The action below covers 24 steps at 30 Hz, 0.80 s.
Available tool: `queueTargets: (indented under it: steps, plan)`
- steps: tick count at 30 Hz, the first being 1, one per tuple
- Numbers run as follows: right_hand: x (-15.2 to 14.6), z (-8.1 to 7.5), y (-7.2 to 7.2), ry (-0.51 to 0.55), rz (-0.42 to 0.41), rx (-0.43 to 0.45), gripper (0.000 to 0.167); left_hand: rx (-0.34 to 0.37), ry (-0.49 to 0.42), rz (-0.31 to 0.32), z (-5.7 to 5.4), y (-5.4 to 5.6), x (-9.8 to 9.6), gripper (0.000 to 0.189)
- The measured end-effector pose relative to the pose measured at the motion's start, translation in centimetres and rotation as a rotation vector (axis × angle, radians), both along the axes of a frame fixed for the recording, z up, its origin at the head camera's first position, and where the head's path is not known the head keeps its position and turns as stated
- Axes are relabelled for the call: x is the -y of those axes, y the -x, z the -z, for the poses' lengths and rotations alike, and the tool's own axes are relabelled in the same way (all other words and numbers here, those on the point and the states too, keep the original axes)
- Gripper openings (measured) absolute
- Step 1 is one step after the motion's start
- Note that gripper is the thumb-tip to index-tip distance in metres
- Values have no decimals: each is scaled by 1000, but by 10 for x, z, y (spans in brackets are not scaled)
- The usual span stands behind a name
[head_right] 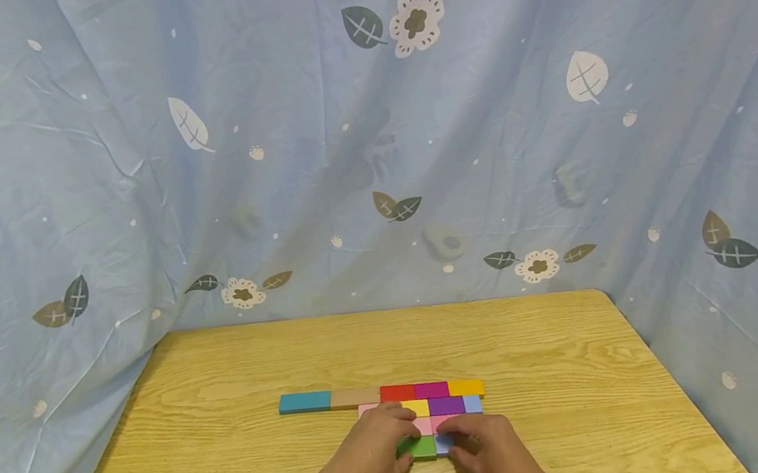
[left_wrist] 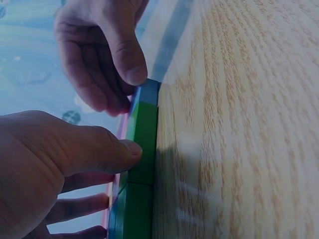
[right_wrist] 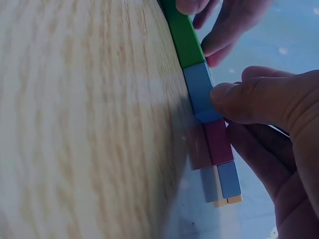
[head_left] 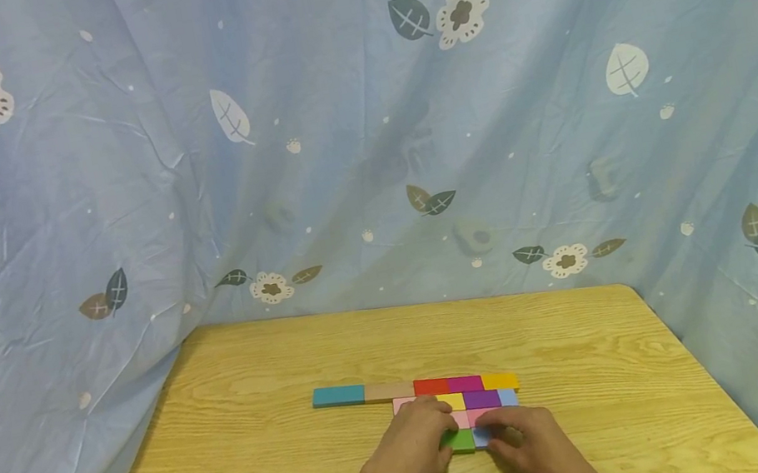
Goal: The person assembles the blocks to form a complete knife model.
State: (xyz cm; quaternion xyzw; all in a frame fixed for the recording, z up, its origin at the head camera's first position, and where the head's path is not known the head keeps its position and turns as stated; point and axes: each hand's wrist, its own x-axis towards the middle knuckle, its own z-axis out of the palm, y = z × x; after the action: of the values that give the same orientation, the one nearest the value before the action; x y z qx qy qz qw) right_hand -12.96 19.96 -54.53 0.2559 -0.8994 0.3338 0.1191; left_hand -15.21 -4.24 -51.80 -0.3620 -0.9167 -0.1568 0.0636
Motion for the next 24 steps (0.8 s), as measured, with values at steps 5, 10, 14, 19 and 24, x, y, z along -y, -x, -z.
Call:
queueTargets:
  steps: [5, 10, 14, 19, 24]
  plan:
    - [2, -1, 0, 18, -13, -7, 29, -14, 30, 1, -3, -1, 3, 9]
    - [0, -9, 1, 98, 10, -65, 29, -59, -2, 3, -8, 4, 11, 11]
    - [-10, -24, 6, 127, 98, -151, 31, -89, -61, -31, -22, 10, 29, 14]
    - [-36, -56, 16, 73, 181, -275, 37, -170, -115, -120, -56, 13, 73, 21]
    - [-61, -97, 28, -24, 239, -421, 44, -338, -192, -222, -98, 15, 124, 33]
